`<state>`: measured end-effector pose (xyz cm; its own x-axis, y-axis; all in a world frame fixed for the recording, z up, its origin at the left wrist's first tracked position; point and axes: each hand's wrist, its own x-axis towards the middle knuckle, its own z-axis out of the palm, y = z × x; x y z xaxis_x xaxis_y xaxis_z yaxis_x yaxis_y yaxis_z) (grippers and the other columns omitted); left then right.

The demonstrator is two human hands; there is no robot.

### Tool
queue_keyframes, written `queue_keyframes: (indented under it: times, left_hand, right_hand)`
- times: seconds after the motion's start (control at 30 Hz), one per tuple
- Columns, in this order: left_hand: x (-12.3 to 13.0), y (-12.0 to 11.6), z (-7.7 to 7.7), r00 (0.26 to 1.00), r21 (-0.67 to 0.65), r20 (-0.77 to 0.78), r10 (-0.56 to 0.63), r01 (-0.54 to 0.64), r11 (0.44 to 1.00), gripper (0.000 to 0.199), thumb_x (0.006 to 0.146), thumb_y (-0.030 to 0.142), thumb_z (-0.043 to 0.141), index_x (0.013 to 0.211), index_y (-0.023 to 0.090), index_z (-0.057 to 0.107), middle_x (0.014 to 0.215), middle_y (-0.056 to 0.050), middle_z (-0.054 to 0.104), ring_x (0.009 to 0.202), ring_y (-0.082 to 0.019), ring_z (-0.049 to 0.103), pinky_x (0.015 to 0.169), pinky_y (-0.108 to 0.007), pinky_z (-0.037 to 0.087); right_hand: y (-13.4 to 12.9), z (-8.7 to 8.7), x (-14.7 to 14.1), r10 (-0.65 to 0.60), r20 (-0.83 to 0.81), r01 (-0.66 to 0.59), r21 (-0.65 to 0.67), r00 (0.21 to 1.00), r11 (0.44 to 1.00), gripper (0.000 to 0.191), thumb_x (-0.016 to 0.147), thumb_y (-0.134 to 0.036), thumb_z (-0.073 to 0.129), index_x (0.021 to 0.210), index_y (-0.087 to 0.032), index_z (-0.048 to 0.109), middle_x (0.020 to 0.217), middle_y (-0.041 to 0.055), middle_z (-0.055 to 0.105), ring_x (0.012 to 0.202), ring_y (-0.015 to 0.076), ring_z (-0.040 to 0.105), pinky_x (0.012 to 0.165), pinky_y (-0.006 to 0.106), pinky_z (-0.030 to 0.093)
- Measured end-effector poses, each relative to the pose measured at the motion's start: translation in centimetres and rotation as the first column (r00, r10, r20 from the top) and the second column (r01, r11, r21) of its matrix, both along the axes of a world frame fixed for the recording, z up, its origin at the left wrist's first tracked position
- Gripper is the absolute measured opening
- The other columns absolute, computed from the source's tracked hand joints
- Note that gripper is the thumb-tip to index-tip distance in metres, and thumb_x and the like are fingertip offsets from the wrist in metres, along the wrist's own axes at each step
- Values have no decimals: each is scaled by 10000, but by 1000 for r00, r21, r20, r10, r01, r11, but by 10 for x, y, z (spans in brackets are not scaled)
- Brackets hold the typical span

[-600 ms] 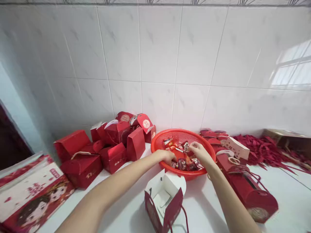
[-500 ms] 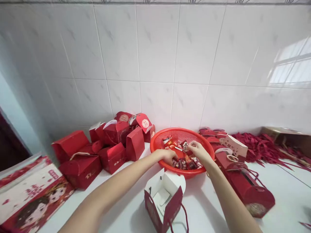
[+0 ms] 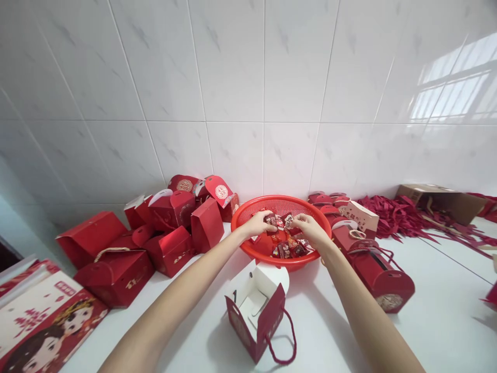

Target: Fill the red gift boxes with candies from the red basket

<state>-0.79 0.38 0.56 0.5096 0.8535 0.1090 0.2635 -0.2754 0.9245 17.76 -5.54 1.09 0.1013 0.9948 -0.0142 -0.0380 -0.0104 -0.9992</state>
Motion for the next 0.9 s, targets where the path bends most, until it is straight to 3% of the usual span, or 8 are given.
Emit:
queue_keyframes:
  times: [0.3, 0.4, 0.5, 0.57, 0.63, 0.8, 0.83, 0.9]
  left_hand:
    - [-3, 4, 3, 998, 30, 51, -31, 30, 999, 375, 587, 349, 828, 813, 162, 595, 712, 27, 602, 705, -154, 604, 679, -275, 486]
    - [-2, 6, 0, 999, 107, -20, -33, 35, 994, 285, 668, 370, 765, 757, 162, 592, 722, 13, 605, 711, -155, 606, 668, -265, 480]
    - [-1, 6, -4, 984, 148, -175, -34, 61, 987, 103, 724, 241, 669, 741, 160, 609, 734, -4, 636, 725, -163, 630, 674, -258, 496]
    - [-1, 5, -4, 933, 187, -358, -26, 99, 977, 103, 691, 147, 640, 793, 158, 653, 802, -30, 681, 788, -186, 655, 703, -262, 508]
    - [2, 2, 0, 841, 195, -538, -61, 195, 961, 290, 659, 120, 646, 940, 171, 699, 934, -55, 714, 868, -214, 669, 731, -269, 513]
    - [27, -4, 16, 603, 86, -761, -240, 460, 884, 637, 602, 268, 763, 1231, 257, 663, 1239, -67, 670, 1063, -279, 642, 848, -315, 513]
    - [34, -3, 17, 572, 61, -781, -252, 470, 881, 663, 567, 288, 787, 1219, 269, 673, 1230, -62, 675, 1060, -285, 641, 847, -322, 516]
    - [48, 0, 11, 603, 41, -753, -263, 442, 896, 681, 470, 281, 836, 1140, 273, 714, 1103, -59, 718, 959, -293, 662, 776, -331, 528]
  right_hand:
    - [-1, 0, 2, 115, -111, -114, 16, 987, 993, 239, 576, -175, 732, 719, -201, 542, 651, 4, 672, 551, 144, 621, 478, 236, 527]
    - [-1, 0, 3, 126, -103, -123, 38, 987, 992, 226, 578, -199, 734, 711, -196, 551, 649, 21, 687, 563, 145, 630, 467, 206, 487]
    - [0, -1, 4, 118, -87, -113, 59, 989, 992, 202, 586, -223, 723, 689, -192, 552, 629, 27, 685, 519, 118, 586, 459, 190, 441]
    - [2, -3, 5, 109, -67, -104, 72, 992, 992, 196, 587, -236, 719, 662, -190, 544, 612, 28, 677, 489, 101, 543, 443, 184, 402]
    - [3, -4, 4, 96, -52, -91, 98, 994, 991, 202, 581, -247, 717, 646, -193, 534, 607, 25, 670, 499, 105, 541, 447, 190, 395]
    - [4, -7, 2, 39, -75, -26, 163, 996, 986, 213, 570, -273, 698, 647, -208, 511, 600, -3, 634, 571, 152, 598, 516, 245, 482]
    - [5, -7, 1, 20, -91, -4, 176, 996, 984, 207, 569, -275, 694, 655, -208, 518, 600, -7, 629, 579, 153, 599, 526, 248, 488]
    - [5, -7, 1, -22, -131, 48, 198, 991, 979, 199, 563, -282, 685, 676, -205, 539, 605, -12, 626, 592, 152, 595, 539, 248, 493]
